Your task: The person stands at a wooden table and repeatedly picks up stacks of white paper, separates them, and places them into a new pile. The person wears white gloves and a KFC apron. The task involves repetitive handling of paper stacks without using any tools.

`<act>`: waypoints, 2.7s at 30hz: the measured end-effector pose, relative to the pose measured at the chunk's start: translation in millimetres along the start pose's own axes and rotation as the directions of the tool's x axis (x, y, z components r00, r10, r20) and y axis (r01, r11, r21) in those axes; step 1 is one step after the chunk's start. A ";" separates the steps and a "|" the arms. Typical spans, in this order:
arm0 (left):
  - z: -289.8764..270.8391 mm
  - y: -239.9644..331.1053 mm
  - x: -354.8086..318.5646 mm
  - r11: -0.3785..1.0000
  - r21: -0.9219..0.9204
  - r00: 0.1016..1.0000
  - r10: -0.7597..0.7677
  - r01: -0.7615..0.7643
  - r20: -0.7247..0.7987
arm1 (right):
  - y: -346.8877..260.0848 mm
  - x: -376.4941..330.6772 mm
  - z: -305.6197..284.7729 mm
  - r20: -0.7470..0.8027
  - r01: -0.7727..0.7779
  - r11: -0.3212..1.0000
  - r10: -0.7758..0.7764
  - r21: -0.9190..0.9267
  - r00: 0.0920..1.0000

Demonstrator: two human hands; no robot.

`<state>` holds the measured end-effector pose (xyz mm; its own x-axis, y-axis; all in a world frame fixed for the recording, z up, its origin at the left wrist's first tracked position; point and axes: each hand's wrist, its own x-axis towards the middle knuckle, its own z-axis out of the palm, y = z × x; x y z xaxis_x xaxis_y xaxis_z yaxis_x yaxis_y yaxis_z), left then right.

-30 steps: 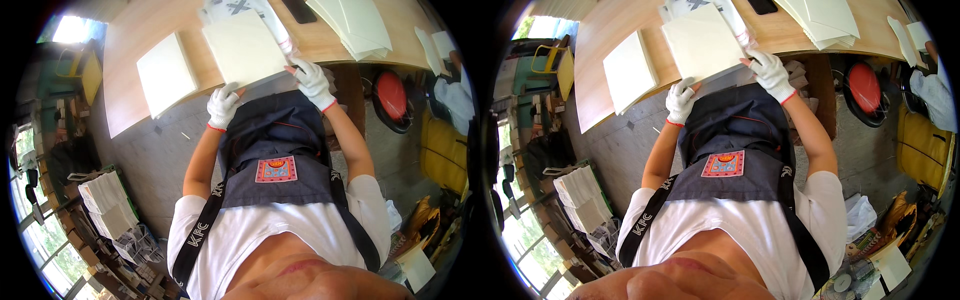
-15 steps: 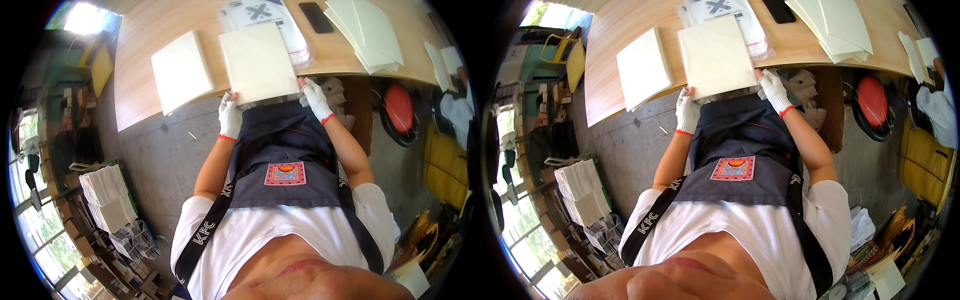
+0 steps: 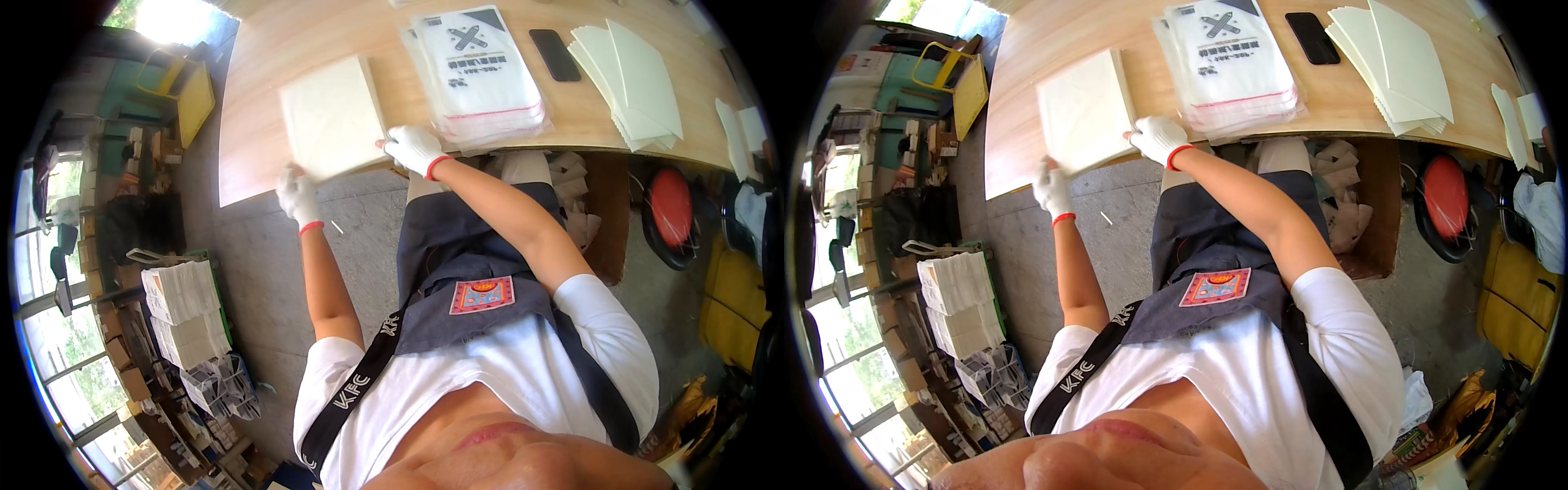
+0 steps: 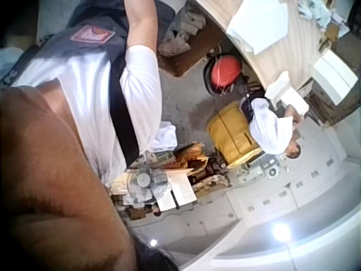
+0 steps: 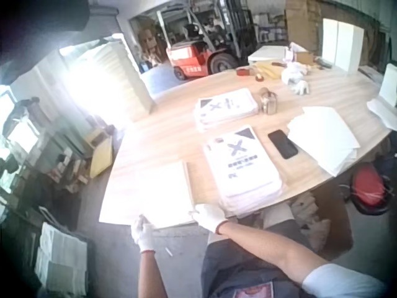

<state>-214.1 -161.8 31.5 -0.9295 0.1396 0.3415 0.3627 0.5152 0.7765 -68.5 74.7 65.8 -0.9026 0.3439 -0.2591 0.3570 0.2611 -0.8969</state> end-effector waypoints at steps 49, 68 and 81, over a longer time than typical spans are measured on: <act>201.1 207.8 -35.1 0.616 0.169 0.454 0.341 -0.769 0.823 | 130.6 -239.4 -239.6 -0.391 0.262 0.420 0.258 0.869 0.883; 170.6 222.5 -37.2 0.710 -0.385 0.413 0.675 -0.590 0.612 | 142.0 -239.2 -143.3 -0.442 0.370 0.246 0.401 0.896 0.802; 207.9 197.3 -158.4 0.041 -0.787 0.786 -0.117 0.615 0.608 | 97.9 -266.3 -135.3 -0.386 0.287 0.312 0.327 0.906 0.863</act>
<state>-9.3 93.6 20.6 -0.8136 0.5633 -0.1441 -0.5036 -0.5588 0.6588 239.4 130.7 95.6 -0.5690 0.7303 -0.3780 -0.3660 -0.6365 -0.6789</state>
